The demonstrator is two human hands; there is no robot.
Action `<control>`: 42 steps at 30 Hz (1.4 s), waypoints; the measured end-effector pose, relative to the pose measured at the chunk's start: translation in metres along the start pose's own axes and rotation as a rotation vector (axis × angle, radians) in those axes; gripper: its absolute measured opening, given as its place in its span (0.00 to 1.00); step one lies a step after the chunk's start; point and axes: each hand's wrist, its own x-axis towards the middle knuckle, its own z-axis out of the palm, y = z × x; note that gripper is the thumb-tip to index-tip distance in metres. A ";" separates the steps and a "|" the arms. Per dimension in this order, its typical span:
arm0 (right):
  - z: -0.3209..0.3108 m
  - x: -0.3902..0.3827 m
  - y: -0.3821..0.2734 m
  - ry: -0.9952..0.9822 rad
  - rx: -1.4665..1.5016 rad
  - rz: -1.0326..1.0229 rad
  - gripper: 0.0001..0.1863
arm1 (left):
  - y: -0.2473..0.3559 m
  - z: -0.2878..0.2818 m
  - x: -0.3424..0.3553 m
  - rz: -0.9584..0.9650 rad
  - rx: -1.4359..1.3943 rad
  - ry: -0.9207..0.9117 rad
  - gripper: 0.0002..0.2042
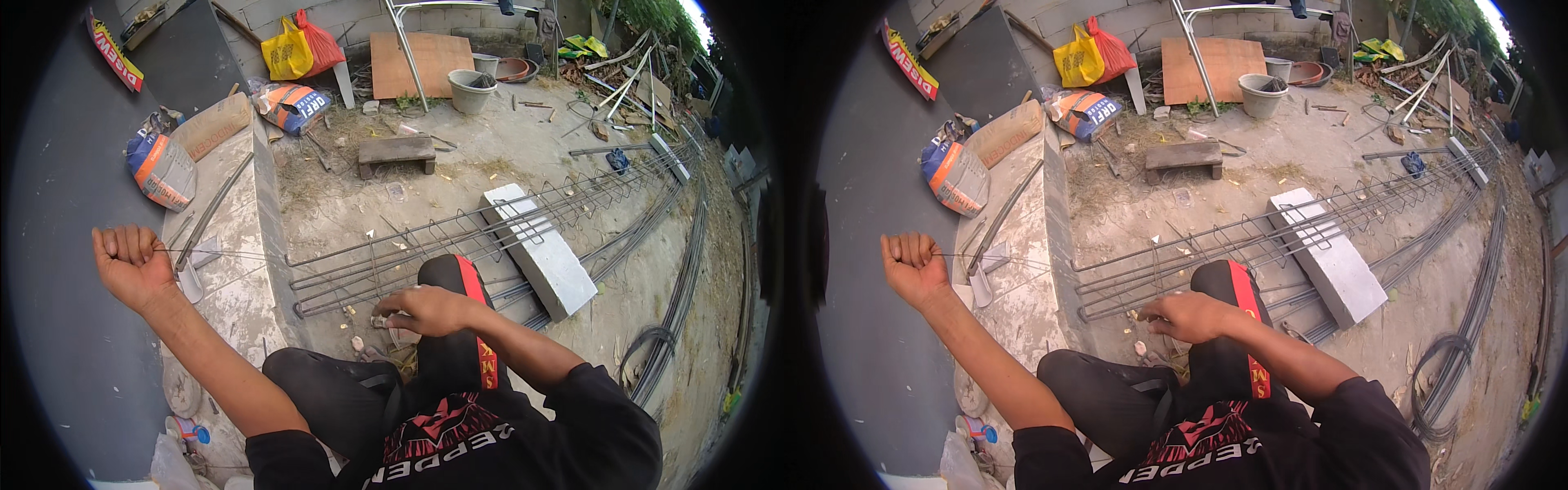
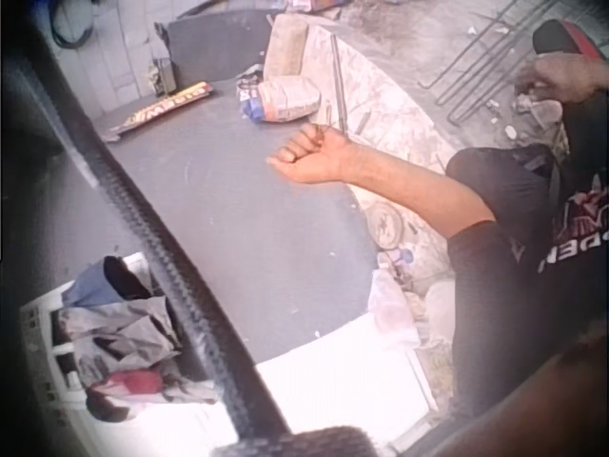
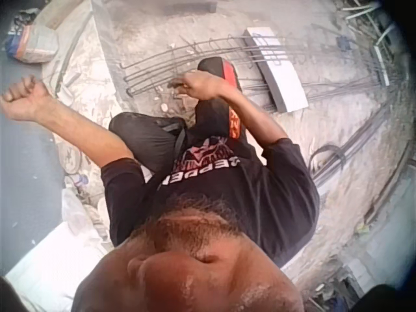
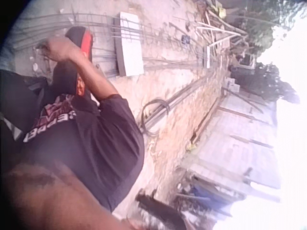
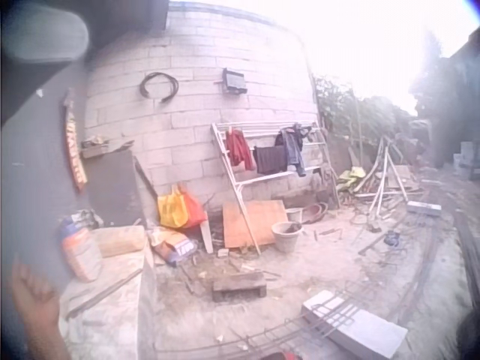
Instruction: The person secures metal rebar together using thin wire and a metal twisting tool, working on a construction site.
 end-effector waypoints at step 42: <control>0.149 0.066 0.209 0.371 1.023 1.029 0.16 | -0.380 -0.336 -0.262 -1.118 1.543 -0.693 0.20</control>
